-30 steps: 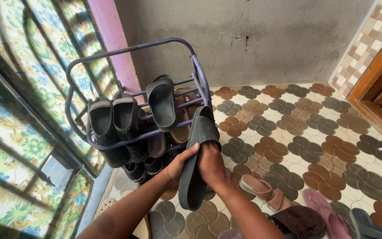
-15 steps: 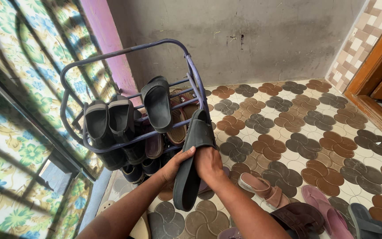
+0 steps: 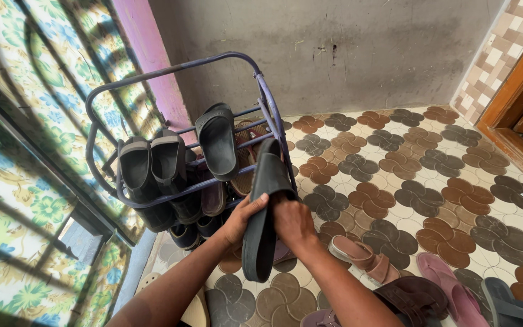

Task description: The person cleans a collection of slippers and sandals using a green cloth. They pick up each pair from a metal shoe rack, wipe the soles and uppers, and place them back on the rack. The process is repeated for multiple pairs of footwear in a systematic manner.

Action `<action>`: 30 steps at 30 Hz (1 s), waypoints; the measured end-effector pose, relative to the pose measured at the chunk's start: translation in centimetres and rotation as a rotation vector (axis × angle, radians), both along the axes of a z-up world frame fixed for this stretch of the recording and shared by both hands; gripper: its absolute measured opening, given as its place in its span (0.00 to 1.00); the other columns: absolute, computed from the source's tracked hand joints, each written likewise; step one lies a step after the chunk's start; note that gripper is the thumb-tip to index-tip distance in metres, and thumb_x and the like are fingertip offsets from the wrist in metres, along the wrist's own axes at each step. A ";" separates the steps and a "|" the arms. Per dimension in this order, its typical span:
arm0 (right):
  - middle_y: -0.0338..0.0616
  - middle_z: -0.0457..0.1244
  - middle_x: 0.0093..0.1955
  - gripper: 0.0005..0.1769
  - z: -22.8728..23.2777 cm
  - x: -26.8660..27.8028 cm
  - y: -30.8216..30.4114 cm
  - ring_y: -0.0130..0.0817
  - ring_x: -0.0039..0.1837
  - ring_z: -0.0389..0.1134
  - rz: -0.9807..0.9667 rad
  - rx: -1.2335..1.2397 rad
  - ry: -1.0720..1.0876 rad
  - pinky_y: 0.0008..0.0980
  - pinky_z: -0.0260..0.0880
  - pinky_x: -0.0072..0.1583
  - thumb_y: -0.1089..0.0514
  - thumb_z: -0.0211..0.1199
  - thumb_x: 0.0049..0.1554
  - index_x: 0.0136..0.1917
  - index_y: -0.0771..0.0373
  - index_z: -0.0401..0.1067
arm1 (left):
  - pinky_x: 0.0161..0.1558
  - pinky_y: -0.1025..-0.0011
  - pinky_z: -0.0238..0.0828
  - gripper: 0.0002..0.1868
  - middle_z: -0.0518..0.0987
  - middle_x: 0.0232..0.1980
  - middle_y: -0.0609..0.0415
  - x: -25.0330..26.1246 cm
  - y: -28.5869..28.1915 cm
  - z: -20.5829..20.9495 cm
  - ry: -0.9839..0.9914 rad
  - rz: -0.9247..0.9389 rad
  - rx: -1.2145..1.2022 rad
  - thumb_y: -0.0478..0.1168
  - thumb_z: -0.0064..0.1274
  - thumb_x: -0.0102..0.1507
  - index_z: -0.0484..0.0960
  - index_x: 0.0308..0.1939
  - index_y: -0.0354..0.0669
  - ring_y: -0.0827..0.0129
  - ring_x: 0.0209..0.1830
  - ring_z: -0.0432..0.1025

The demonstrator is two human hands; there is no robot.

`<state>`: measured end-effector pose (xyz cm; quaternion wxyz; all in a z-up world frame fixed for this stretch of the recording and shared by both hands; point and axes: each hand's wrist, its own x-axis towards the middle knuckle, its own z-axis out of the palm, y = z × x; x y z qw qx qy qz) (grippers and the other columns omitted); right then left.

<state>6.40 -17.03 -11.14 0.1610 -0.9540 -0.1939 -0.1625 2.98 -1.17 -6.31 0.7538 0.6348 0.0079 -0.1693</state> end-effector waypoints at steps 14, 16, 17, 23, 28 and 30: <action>0.51 0.70 0.59 0.22 4.2 -7.7 -0.4 0.54 0.55 0.74 0.376 0.540 -0.163 0.44 0.75 0.55 0.73 0.55 0.47 0.54 0.65 0.76 | 0.54 0.61 0.76 0.42 0.82 0.50 0.42 0.8 4.1 1.8 -0.037 -0.006 -0.343 0.68 0.51 0.58 0.75 0.60 0.35 0.58 0.48 0.79; 0.54 0.70 0.55 0.17 5.2 -6.8 -0.3 0.54 0.56 0.74 0.272 0.686 -0.137 0.43 0.75 0.55 0.71 0.56 0.54 0.56 0.67 0.74 | 0.54 0.61 0.77 0.41 0.83 0.50 0.41 1.2 4.9 1.3 0.028 -0.007 -0.391 0.68 0.50 0.58 0.78 0.59 0.35 0.57 0.48 0.79; 0.56 0.70 0.53 0.15 6.0 -6.1 -0.3 0.54 0.56 0.74 0.216 0.760 -0.122 0.42 0.74 0.56 0.70 0.56 0.57 0.57 0.68 0.74 | 0.54 0.60 0.76 0.40 0.83 0.50 0.42 1.5 5.0 1.0 0.043 0.031 -0.371 0.68 0.50 0.59 0.78 0.59 0.36 0.57 0.47 0.79; 0.66 0.64 0.60 0.18 6.4 -3.4 3.7 0.62 0.62 0.65 0.279 0.808 -0.094 0.47 0.64 0.62 0.61 0.61 0.63 0.63 0.74 0.70 | 0.54 0.61 0.77 0.39 0.82 0.51 0.43 1.6 3.5 -0.1 0.048 0.027 -0.374 0.68 0.52 0.61 0.77 0.60 0.37 0.59 0.48 0.79; 0.59 0.67 0.61 0.15 4.7 -2.7 4.4 0.53 0.62 0.68 0.201 0.999 -0.190 0.42 0.64 0.64 0.62 0.60 0.63 0.61 0.73 0.72 | 0.51 0.63 0.78 0.40 0.83 0.49 0.43 1.1 2.9 0.1 0.105 0.019 -0.301 0.68 0.53 0.58 0.79 0.58 0.37 0.59 0.45 0.80; 0.52 0.70 0.56 0.12 4.9 -3.0 4.2 0.44 0.57 0.71 0.153 1.123 -0.101 0.36 0.68 0.60 0.63 0.62 0.60 0.56 0.69 0.75 | 0.50 0.63 0.78 0.40 0.83 0.48 0.41 1.2 2.6 -0.2 0.112 -0.030 -0.326 0.68 0.54 0.59 0.80 0.57 0.34 0.58 0.45 0.79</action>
